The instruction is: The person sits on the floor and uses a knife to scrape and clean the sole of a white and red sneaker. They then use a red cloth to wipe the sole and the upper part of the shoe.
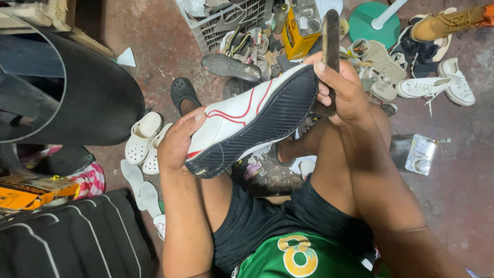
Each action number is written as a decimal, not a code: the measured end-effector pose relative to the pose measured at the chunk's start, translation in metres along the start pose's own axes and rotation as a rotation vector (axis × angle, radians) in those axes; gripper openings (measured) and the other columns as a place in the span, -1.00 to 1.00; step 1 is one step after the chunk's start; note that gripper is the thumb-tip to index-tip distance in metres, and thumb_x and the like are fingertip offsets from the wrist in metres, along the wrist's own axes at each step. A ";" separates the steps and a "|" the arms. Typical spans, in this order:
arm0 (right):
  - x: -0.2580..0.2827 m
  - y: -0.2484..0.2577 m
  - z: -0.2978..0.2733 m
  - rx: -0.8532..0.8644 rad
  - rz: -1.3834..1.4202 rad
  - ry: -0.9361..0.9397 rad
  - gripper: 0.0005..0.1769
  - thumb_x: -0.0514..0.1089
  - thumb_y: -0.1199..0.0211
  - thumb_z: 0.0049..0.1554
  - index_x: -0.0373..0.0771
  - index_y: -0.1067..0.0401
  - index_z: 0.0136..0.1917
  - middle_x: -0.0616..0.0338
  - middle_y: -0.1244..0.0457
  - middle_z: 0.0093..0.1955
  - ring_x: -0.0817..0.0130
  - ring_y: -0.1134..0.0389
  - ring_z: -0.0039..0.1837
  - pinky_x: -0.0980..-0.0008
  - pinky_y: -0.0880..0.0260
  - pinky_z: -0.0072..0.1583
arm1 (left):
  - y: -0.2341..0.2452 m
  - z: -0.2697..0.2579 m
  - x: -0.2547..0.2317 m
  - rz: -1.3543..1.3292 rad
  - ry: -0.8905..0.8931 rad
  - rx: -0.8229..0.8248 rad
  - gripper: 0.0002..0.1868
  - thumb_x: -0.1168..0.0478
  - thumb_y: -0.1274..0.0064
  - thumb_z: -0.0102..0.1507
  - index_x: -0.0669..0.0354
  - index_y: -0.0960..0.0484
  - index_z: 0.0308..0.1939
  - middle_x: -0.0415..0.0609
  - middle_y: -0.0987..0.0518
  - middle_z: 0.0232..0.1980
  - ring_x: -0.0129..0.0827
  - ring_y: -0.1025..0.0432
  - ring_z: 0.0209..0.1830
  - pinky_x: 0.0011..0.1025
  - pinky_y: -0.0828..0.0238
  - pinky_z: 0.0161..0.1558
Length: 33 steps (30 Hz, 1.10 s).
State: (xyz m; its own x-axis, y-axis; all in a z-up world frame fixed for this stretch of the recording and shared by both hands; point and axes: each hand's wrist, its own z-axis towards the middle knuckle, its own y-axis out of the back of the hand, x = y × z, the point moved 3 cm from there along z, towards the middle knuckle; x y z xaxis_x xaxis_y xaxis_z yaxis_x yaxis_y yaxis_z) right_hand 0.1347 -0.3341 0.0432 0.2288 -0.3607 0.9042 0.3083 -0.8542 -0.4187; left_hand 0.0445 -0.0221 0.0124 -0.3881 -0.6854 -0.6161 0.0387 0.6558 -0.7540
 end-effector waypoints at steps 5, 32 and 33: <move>-0.004 -0.003 0.001 -0.036 0.039 -0.040 -0.75 -0.03 -0.11 0.38 -0.28 -0.36 0.07 0.38 -0.07 -0.31 0.66 -0.02 -0.35 0.62 -0.01 -0.28 | -0.003 0.001 0.008 -0.399 0.046 -0.047 -0.53 0.24 0.08 0.38 0.66 -0.43 0.22 0.40 -0.59 0.14 0.02 -0.57 0.10 -0.19 -0.49 0.23; -0.027 -0.030 0.009 -0.157 0.248 0.005 -0.74 -0.02 -0.22 0.34 -0.28 -0.38 0.04 0.33 -0.22 -0.25 0.64 -0.08 -0.38 0.54 -0.16 -0.26 | -0.001 0.027 -0.003 -0.485 -0.536 -0.190 0.09 -0.44 0.07 0.29 0.42 -0.16 0.56 0.22 -0.28 0.51 0.08 -0.19 0.57 0.12 0.02 0.64; -0.027 -0.034 0.009 -0.182 0.204 0.041 -0.75 -0.02 -0.23 0.32 -0.25 -0.38 0.04 0.36 -0.22 -0.24 0.67 -0.08 -0.38 0.58 -0.10 -0.30 | -0.005 0.034 0.005 -0.377 -0.575 -0.213 0.12 -0.47 0.06 0.23 0.40 -0.16 0.54 0.22 -0.27 0.54 0.09 -0.18 0.59 0.12 0.03 0.65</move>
State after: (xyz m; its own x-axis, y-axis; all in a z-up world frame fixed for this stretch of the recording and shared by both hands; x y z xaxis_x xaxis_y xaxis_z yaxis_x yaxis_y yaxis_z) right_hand 0.1267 -0.2919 0.0323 0.2302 -0.5436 0.8071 0.0883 -0.8143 -0.5736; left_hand 0.0737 -0.0391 0.0056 0.2093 -0.8970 -0.3895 -0.2054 0.3491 -0.9143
